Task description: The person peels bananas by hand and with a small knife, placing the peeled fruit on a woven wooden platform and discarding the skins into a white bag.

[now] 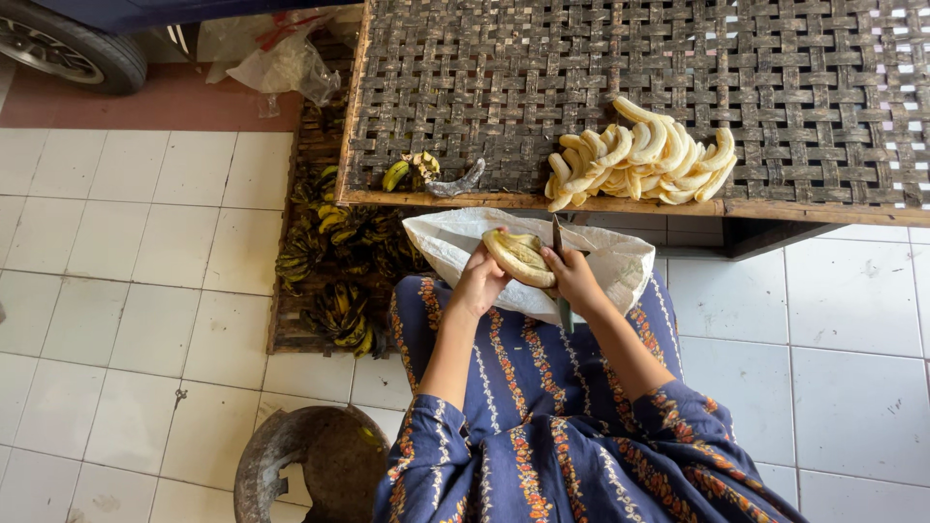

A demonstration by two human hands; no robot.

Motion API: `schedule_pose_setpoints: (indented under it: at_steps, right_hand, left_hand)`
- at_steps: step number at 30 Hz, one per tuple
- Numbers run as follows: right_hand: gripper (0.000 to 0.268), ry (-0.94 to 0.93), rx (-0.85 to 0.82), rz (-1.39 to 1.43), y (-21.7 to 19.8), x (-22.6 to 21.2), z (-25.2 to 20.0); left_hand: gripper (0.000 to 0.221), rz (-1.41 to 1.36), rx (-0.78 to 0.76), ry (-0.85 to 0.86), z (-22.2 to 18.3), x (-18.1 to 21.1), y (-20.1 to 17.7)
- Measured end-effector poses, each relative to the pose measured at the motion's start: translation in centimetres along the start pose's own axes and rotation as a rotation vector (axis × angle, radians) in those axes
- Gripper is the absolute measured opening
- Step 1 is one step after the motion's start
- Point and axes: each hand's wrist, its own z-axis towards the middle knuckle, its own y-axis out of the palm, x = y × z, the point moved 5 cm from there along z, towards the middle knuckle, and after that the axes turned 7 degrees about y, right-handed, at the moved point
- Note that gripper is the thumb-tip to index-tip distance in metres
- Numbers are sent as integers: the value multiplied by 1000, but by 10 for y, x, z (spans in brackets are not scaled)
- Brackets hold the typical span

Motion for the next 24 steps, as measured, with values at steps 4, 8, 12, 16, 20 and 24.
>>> schedule_pose_setpoints:
  at_steps: [4,8,12,16,20,24]
  right_hand:
    - [27,-490,-33,-305,21,-21,-20]
    - [28,-258,-116,-161,26,-26,-36]
    - [30,-53,-235,161,24,-33,-48]
    - [32,-199,-166,214,12,-37,-50]
    - [31,-321,-150,340,-16,-52,-45]
    - [35,-434,21,-668,-27,-73,-49]
  left_hand:
    - [101,125,254,-195,-1,-20,-5]
    - [102,94,-44,-175,-3,-24,-1]
    - [89,-9,-304,-135,-1,-16,-3]
    - [72,120,-207,-65,4,-5,-22]
    - [53,387,14,-39,9,8,-37]
    - [24,123,235,-25,9,22,-34]
